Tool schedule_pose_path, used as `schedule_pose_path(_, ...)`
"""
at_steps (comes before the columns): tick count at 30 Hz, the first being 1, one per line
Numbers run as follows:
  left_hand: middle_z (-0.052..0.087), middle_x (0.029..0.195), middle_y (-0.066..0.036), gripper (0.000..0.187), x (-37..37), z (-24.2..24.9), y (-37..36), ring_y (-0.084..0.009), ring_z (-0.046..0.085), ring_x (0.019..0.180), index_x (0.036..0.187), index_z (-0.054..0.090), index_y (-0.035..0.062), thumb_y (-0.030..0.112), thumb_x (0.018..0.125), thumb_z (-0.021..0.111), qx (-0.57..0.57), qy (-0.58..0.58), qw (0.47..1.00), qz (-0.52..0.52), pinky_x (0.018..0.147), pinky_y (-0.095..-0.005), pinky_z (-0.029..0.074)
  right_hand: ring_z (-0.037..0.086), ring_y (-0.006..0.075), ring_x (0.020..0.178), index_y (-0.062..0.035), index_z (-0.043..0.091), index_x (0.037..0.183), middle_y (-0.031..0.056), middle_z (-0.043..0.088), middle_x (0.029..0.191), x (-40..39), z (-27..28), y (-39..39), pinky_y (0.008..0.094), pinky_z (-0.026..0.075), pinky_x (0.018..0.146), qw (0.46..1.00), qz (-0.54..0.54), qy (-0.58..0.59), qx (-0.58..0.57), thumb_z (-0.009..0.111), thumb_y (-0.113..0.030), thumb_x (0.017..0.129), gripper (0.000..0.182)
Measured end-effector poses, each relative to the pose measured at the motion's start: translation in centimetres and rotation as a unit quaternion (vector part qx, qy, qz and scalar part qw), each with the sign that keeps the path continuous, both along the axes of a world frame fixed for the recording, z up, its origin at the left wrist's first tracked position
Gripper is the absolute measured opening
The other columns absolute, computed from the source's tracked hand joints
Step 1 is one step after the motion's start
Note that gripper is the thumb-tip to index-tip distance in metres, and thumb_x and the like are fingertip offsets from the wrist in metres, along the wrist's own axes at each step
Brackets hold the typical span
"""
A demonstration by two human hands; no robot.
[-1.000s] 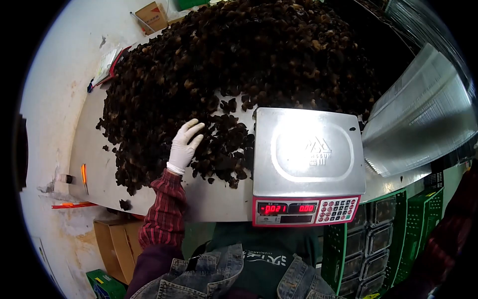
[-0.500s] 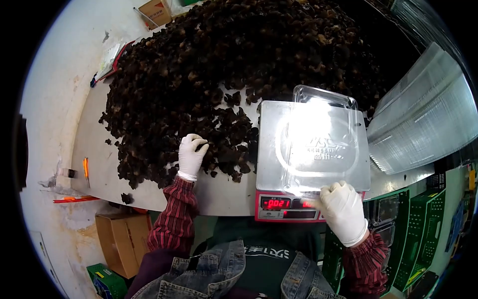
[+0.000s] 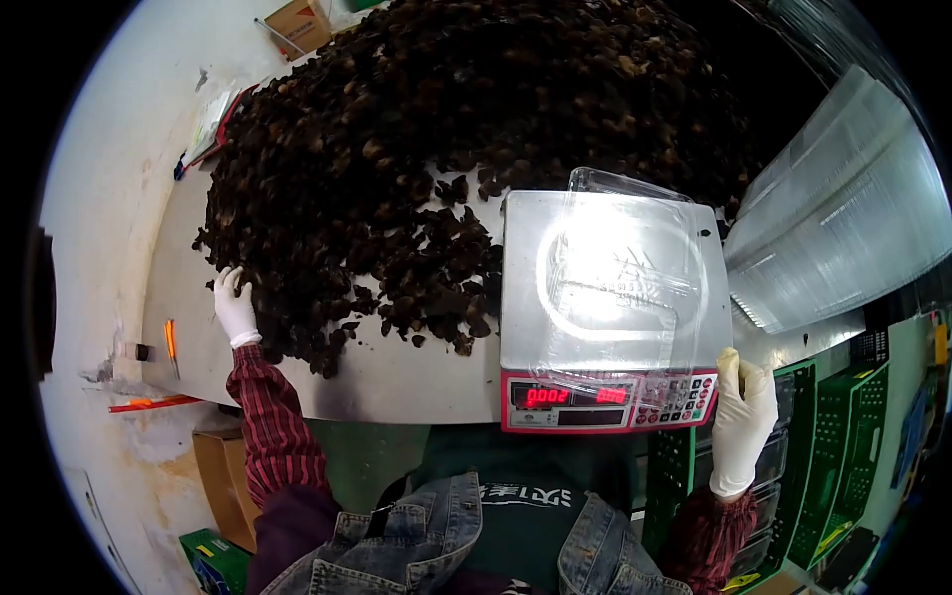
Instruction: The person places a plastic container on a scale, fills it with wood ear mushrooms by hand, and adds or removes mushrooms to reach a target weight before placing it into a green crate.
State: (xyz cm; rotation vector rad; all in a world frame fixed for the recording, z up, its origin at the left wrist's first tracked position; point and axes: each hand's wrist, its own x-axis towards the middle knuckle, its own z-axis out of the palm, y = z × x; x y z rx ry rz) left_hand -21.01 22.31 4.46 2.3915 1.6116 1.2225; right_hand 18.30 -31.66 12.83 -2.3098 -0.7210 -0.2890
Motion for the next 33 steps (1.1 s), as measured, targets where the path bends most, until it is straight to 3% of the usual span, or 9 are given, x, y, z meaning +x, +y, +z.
schedule_pose_path(4,0.064,0.095,-0.010,0.016,4.6,0.6,-3.5,-0.0252,0.059,0.092,0.073,0.062,0.0015,0.008,0.075,0.076,0.078,-0.026,0.995,-0.065,0.082,-0.0342,0.047,0.043,0.0061,0.065,0.0039,0.060,0.088,-0.0001,0.051,0.076,-0.3,-0.6,-0.2,0.0208,0.039,0.060,0.995,-0.033,0.077,0.053,0.060,-0.013,0.097,0.019)
schedule_pose_path(11,0.065,0.093,-0.009,0.010,14.6,-4.1,-10.6,-0.0305,0.061,0.082,0.082,0.061,0.0041,0.011,0.082,0.069,0.022,0.017,0.982,-0.188,0.072,-0.0389,0.048,0.045,0.0076,0.061,0.0032,0.060,0.079,0.0021,0.050,0.069,-0.8,-0.6,0.2,0.0235,0.038,0.057,0.984,-0.049,0.145,0.091,0.064,-0.022,0.095,0.030)
schedule_pose_path(17,0.069,0.088,-0.010,0.015,9.2,-0.5,-4.5,-0.0249,0.066,0.077,0.088,0.070,0.0066,0.021,0.083,0.070,0.010,-0.035,0.999,-0.002,0.071,-0.0348,0.051,0.045,0.0082,0.059,0.0037,0.059,0.076,0.0033,0.051,0.068,-0.7,-0.6,-0.7,0.0246,0.038,0.054,0.988,-0.068,0.118,0.078,0.063,-0.021,0.095,0.031)
schedule_pose_path(21,0.065,0.069,-0.013,0.038,4.6,3.9,-0.7,-0.0324,0.062,0.068,0.079,0.071,0.0073,0.043,0.089,0.063,-0.086,0.127,0.960,0.235,0.064,-0.0415,0.048,0.045,0.0097,0.057,0.0032,0.057,0.074,0.0043,0.049,0.066,-0.4,-1.6,-1.3,0.0254,0.038,0.052,0.988,-0.065,0.114,0.079,0.064,-0.021,0.095,0.033)
schedule_pose_path(23,0.066,0.069,-0.010,0.028,3.9,3.4,-0.6,-0.0292,0.064,0.068,0.077,0.072,0.0087,0.033,0.088,0.065,0.211,0.179,0.950,0.145,0.065,-0.0408,0.049,0.045,0.0098,0.057,0.0029,0.057,0.073,0.0042,0.049,0.065,-0.4,-1.6,-0.6,0.0254,0.037,0.052,0.986,-0.065,0.129,0.087,0.064,-0.021,0.094,0.032)
schedule_pose_path(25,0.067,0.070,-0.008,0.015,5.1,2.6,-2.2,-0.0268,0.064,0.067,0.075,0.072,0.0091,0.021,0.084,0.068,0.186,0.098,0.978,-0.007,0.065,-0.0388,0.050,0.044,0.0100,0.056,0.0027,0.057,0.073,0.0041,0.048,0.065,-0.6,-1.6,0.0,0.0254,0.037,0.052,0.982,-0.067,0.143,0.099,0.064,-0.021,0.094,0.032)
schedule_pose_path(27,0.067,0.075,-0.011,0.010,9.8,2.3,-8.6,-0.0254,0.061,0.068,0.079,0.070,0.0025,0.012,0.080,0.071,-0.057,0.021,0.989,-0.132,0.064,-0.0356,0.047,0.043,0.0101,0.055,0.0024,0.056,0.072,0.0037,0.048,0.064,-0.6,-1.9,0.5,0.0256,0.036,0.051,0.989,-0.055,0.117,0.075,0.064,-0.020,0.094,0.032)
schedule_pose_path(28,0.065,0.071,-0.008,0.012,11.6,1.1,-11.7,-0.0246,0.059,0.065,0.073,0.068,0.0040,0.014,0.076,0.074,0.017,0.083,0.979,-0.186,0.064,-0.0369,0.044,0.043,0.0101,0.054,0.0022,0.058,0.073,0.0038,0.048,0.064,-0.7,-2.1,0.6,0.0259,0.036,0.050,0.988,-0.061,0.121,0.076,0.064,-0.021,0.094,0.032)
schedule_pose_path(33,0.042,0.145,-0.016,0.069,19.0,-2.6,-21.1,-0.0382,0.034,0.135,0.133,0.056,0.0250,0.043,0.070,0.076,-0.001,0.199,0.900,-0.388,0.112,-0.0583,0.018,0.048,0.0103,0.056,0.0032,0.067,0.101,0.0066,0.059,0.068,-1.3,-2.5,1.5,0.0251,0.042,0.053,0.985,-0.102,0.131,0.035,0.070,-0.028,0.089,0.033)
